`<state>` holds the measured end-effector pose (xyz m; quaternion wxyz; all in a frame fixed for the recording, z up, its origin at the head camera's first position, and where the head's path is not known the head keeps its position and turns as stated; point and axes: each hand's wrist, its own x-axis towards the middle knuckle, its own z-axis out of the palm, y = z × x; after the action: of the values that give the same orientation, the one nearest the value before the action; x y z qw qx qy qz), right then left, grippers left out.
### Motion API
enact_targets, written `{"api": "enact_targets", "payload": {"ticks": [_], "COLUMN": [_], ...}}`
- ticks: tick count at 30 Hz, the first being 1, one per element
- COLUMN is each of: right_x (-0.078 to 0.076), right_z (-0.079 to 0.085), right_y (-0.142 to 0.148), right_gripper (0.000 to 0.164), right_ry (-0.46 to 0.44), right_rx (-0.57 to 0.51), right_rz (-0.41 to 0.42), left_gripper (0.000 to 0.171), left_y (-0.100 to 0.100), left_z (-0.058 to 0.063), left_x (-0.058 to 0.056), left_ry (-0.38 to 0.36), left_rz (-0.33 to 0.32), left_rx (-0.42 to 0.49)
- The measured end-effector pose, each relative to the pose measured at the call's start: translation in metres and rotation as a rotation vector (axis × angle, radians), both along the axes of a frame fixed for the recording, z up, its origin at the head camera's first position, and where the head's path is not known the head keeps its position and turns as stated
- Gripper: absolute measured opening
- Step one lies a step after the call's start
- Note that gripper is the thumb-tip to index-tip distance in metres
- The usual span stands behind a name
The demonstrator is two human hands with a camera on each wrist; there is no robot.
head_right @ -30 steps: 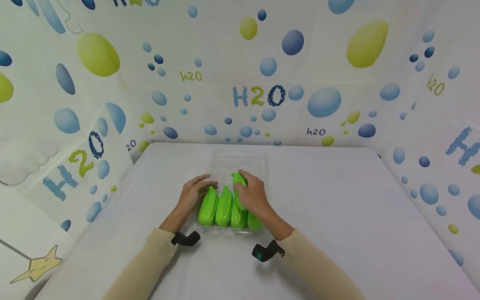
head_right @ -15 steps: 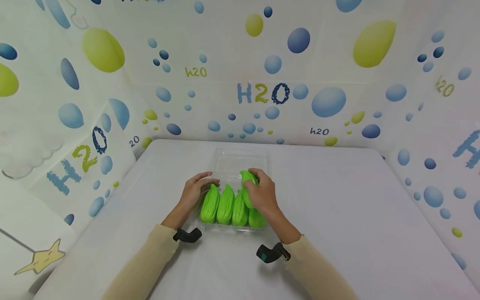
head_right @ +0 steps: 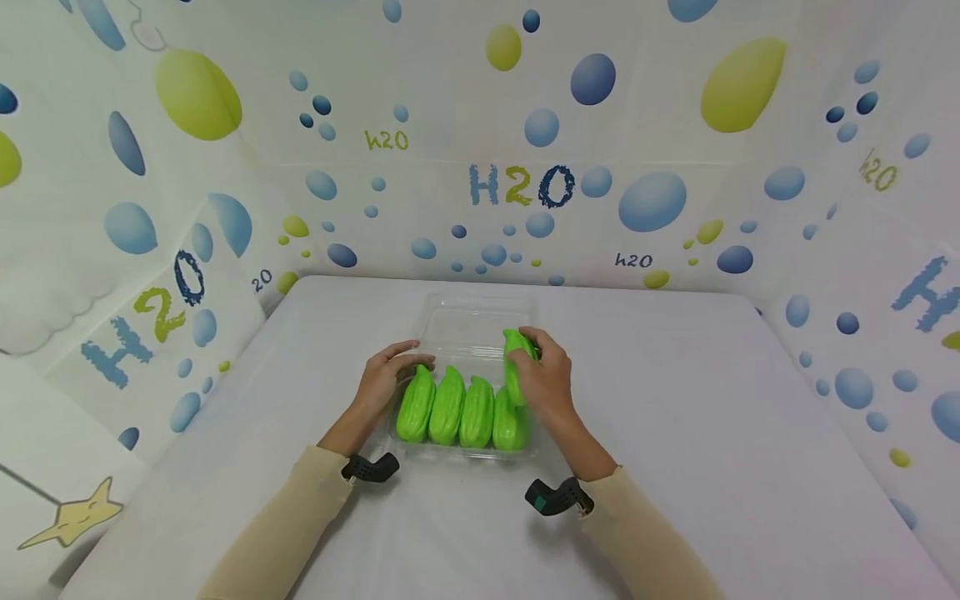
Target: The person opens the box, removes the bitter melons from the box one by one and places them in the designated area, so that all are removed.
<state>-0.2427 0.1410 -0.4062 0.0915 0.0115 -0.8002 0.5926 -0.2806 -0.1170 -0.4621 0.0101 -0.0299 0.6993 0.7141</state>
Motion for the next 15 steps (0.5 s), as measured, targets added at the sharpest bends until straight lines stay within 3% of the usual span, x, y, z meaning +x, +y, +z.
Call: {"api": "enact_targets", "payload": {"ticks": [15], "right_x": [-0.030], "right_z": [-0.013], "right_y": [0.035], "right_gripper": [0.045], "right_ry": [0.080], "right_rx": [0.057], "right_rz": [-0.143], "left_gripper": [0.045], "left_y": [0.006], "left_z": [-0.006], "left_x": [-0.015], "left_ry": [-0.001], "left_rz": [-0.008], "left_rx": [0.028]}}
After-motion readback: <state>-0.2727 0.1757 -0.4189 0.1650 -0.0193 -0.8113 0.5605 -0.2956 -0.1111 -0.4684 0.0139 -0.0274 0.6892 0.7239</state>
